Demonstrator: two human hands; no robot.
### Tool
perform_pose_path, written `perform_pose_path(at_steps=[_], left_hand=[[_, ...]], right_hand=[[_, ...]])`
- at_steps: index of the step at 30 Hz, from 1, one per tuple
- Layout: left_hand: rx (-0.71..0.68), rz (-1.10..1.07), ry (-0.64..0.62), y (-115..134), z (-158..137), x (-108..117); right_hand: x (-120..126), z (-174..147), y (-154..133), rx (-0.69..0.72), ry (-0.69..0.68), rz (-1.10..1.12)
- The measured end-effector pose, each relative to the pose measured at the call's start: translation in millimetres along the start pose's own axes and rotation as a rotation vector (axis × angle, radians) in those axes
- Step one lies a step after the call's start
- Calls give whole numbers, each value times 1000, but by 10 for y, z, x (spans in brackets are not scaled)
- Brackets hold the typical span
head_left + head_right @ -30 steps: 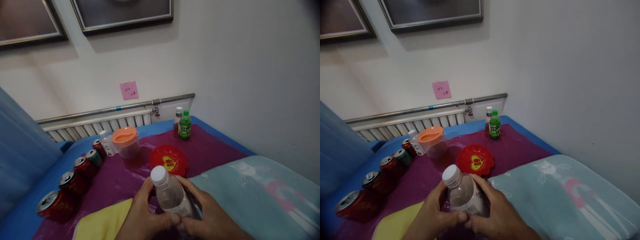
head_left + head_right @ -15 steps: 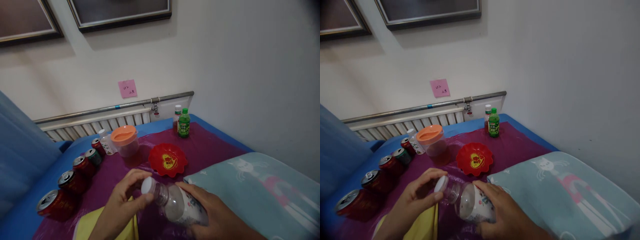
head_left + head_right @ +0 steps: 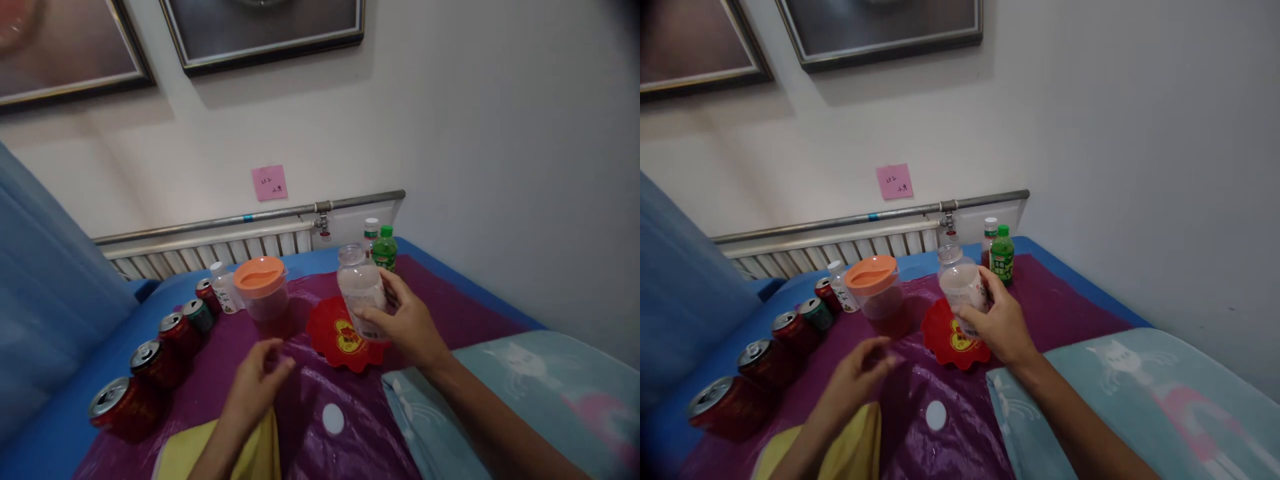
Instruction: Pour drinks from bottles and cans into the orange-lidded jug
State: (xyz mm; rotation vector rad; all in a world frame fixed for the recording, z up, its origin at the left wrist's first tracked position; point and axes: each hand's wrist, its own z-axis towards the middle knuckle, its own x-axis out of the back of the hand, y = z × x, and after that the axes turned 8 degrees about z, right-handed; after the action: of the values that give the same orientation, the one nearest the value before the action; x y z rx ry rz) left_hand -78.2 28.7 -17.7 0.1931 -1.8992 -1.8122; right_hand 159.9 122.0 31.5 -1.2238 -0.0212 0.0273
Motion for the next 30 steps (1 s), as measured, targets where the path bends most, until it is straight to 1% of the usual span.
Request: perform_pose_path(at_steps=[2, 4, 6, 8, 11, 13, 16, 18, 19, 22, 24, 27, 30], left_hand=[[3, -81, 195, 121, 328, 231], [12, -172, 383, 222, 701, 397], [21, -241, 508, 278, 1049, 449], [30, -277, 585, 280, 1307, 401], [18, -281, 678, 177, 1481, 275], [-1, -263, 749, 53, 1490, 238], [-8, -239, 834, -160, 1451, 260], [22, -255, 833, -293, 1436, 265], [46, -277, 806, -351, 1434, 250], [136, -389, 636, -478, 1442, 123], [179, -475, 510, -513, 1443, 6], [185, -581, 361, -507, 1437, -124], [171, -645, 242, -490, 1448, -159]], right_hand=[[-104, 184, 87, 44, 48, 29], [-204, 357, 200, 91, 99, 64], [-283, 491, 341, 116, 139, 105], [-323, 565, 498, 109, 155, 121], [-305, 581, 713, 60, 141, 73], [-268, 565, 814, 32, 122, 21], [-233, 559, 877, 26, 105, -34], [-235, 571, 874, 31, 99, -69], [-240, 577, 867, 27, 100, -87], [-253, 578, 853, 6, 93, -126], [-251, 561, 856, 14, 80, -134], [-243, 521, 853, 27, 61, -133], [-249, 481, 820, 15, 43, -133]])
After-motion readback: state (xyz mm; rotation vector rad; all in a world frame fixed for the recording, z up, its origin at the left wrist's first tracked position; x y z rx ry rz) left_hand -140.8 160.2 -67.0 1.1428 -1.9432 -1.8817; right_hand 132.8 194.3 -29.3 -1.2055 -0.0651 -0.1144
